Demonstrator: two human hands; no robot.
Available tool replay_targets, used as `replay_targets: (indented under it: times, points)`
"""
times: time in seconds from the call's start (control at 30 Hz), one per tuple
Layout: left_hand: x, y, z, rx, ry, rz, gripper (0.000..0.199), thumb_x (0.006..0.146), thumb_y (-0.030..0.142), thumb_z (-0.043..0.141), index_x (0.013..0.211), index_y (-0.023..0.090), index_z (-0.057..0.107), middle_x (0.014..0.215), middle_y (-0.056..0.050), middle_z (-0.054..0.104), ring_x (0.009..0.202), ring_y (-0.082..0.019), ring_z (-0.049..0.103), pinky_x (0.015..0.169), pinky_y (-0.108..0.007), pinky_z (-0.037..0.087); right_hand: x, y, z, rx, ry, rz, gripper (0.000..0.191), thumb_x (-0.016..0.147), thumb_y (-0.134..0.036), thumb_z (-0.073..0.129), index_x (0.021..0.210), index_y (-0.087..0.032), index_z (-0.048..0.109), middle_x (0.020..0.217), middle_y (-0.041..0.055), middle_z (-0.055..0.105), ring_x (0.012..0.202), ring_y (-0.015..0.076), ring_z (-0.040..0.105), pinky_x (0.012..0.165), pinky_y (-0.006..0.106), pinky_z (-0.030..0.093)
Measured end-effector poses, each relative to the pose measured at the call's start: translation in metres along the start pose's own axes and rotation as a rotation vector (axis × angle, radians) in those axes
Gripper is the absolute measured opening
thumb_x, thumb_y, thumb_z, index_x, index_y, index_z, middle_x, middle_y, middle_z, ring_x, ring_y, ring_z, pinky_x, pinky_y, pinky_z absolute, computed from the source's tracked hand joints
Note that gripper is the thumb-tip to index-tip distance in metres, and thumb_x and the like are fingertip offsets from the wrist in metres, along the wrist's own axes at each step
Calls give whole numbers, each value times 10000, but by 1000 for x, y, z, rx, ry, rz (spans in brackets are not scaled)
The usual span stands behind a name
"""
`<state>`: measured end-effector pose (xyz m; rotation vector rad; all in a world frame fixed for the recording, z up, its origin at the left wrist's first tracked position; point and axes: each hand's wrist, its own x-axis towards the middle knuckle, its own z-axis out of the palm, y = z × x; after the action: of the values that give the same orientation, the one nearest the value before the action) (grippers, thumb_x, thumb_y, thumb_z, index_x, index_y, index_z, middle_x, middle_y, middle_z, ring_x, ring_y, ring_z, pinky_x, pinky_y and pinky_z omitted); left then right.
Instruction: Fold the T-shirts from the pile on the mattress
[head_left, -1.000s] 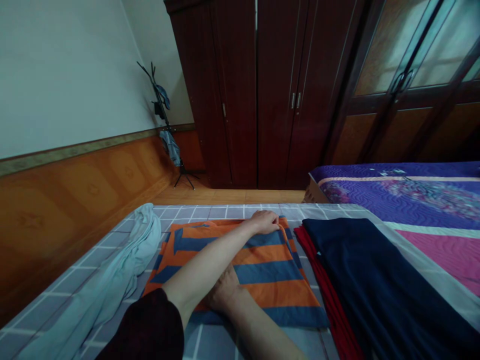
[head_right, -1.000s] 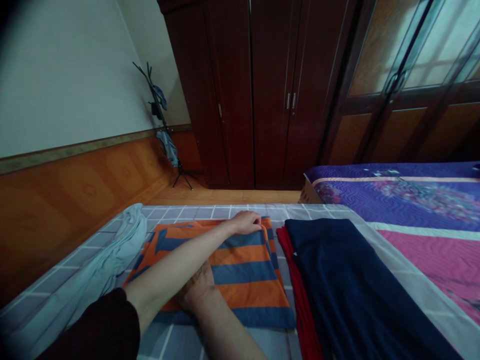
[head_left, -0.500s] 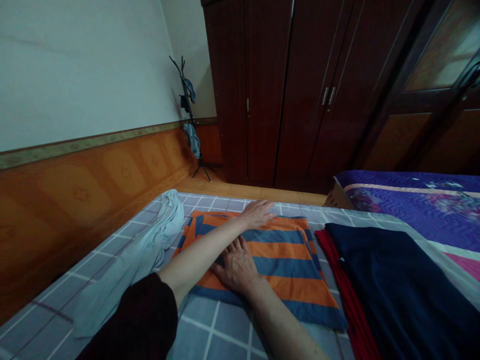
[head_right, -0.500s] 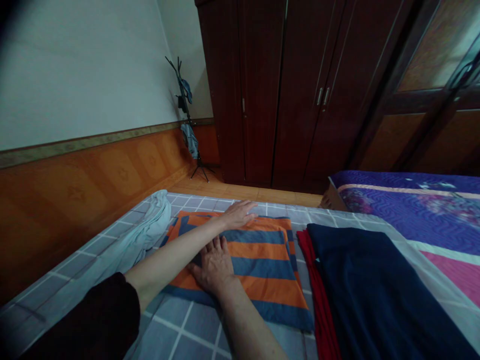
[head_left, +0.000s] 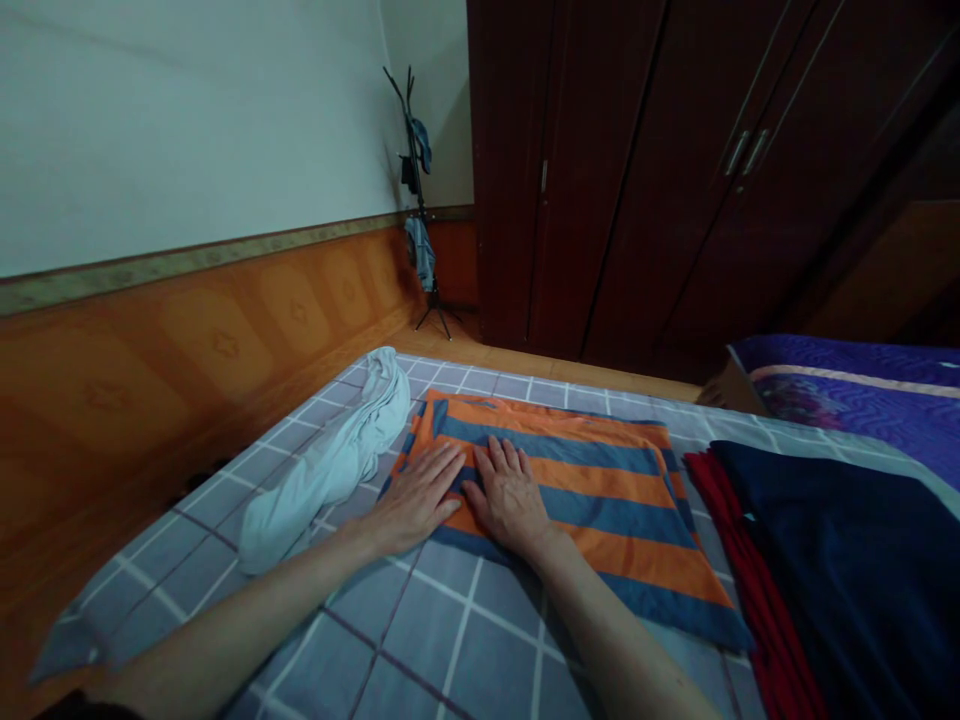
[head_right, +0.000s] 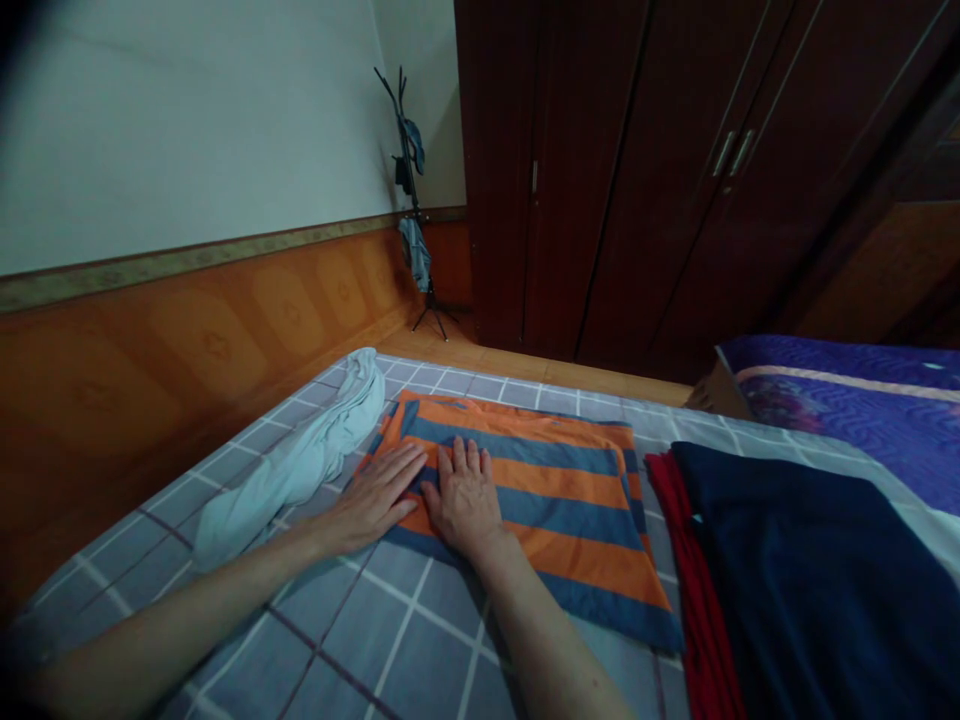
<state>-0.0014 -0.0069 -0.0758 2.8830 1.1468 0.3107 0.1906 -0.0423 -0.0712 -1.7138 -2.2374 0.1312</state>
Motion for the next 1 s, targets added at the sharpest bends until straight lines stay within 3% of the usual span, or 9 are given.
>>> replay_targets:
  times: [0.17, 0.33, 0.43, 0.63, 0.73, 0.8, 0.9, 1.0]
  points:
    - [-8, 10, 5, 77, -41, -11, 539, 945, 353, 375, 1443, 165, 291, 1498, -85, 311, 1400, -230, 208, 1143, -427, 195, -3, -11, 3, -14, -21, -61, 546, 943, -423, 372, 1390, -112, 412, 1465, 159, 336, 1357, 326, 266, 1106, 480, 181]
    - [-15, 3, 0, 84, -71, -59, 654, 907, 531, 388, 1458, 201, 265, 1529, -97, 220, 1411, -310, 126, 1119, -530, 151, -12, 0, 0, -75, -10, 1, 654, 917, -528, 382, 1399, -86, 390, 1468, 174, 320, 1361, 340, 251, 1098, 500, 196]
    - [-26, -5, -2, 76, -87, -83, 731, 874, 605, 390, 1463, 198, 247, 1537, -134, 160, 1412, -337, 88, 1096, -557, 169, -34, 24, -6, -149, 28, 82, 668, 913, -542, 376, 1399, -85, 388, 1461, 171, 338, 1358, 328, 262, 1097, 495, 206]
    - [-38, -16, -1, 54, -52, -59, 770, 853, 612, 423, 1452, 148, 282, 1525, -169, 182, 1406, -356, 98, 1090, -546, 202, -106, 100, -31, -332, 113, 279, 643, 911, -538, 350, 1384, -107, 407, 1447, 135, 378, 1359, 291, 274, 1097, 481, 228]
    - [-38, -19, 1, 30, -34, -53, 777, 851, 620, 420, 1447, 139, 294, 1521, -177, 193, 1400, -377, 102, 1077, -565, 219, -126, 115, -41, -378, 142, 408, 629, 906, -533, 345, 1379, -124, 411, 1446, 139, 376, 1345, 307, 296, 1060, 507, 285]
    - [-38, -20, 0, 9, -30, -42, 781, 851, 619, 421, 1447, 132, 292, 1519, -186, 199, 1396, -390, 109, 1068, -573, 233, -129, 108, -43, -394, 176, 468, 634, 897, -532, 368, 1360, -104, 432, 1450, 163, 357, 1325, 327, 322, 1046, 506, 306]
    - [-40, -20, -7, -28, 7, 38, 769, 818, 562, 522, 1429, 137, 325, 1499, -178, 264, 1383, -382, 169, 1071, -564, 247, -122, 76, -40, -363, 183, 449, 587, 896, -497, 407, 1327, -104, 477, 1419, 174, 400, 1298, 330, 363, 1042, 507, 320]
    - [-42, -17, -19, -83, 72, 194, 456, 823, 312, 565, 1262, 204, 514, 1361, -95, 475, 1301, -300, 349, 1090, -518, 246, -117, 41, -35, -255, 112, 326, 504, 891, -449, 458, 1282, -140, 535, 1381, 158, 459, 1294, 308, 382, 1046, 498, 331]
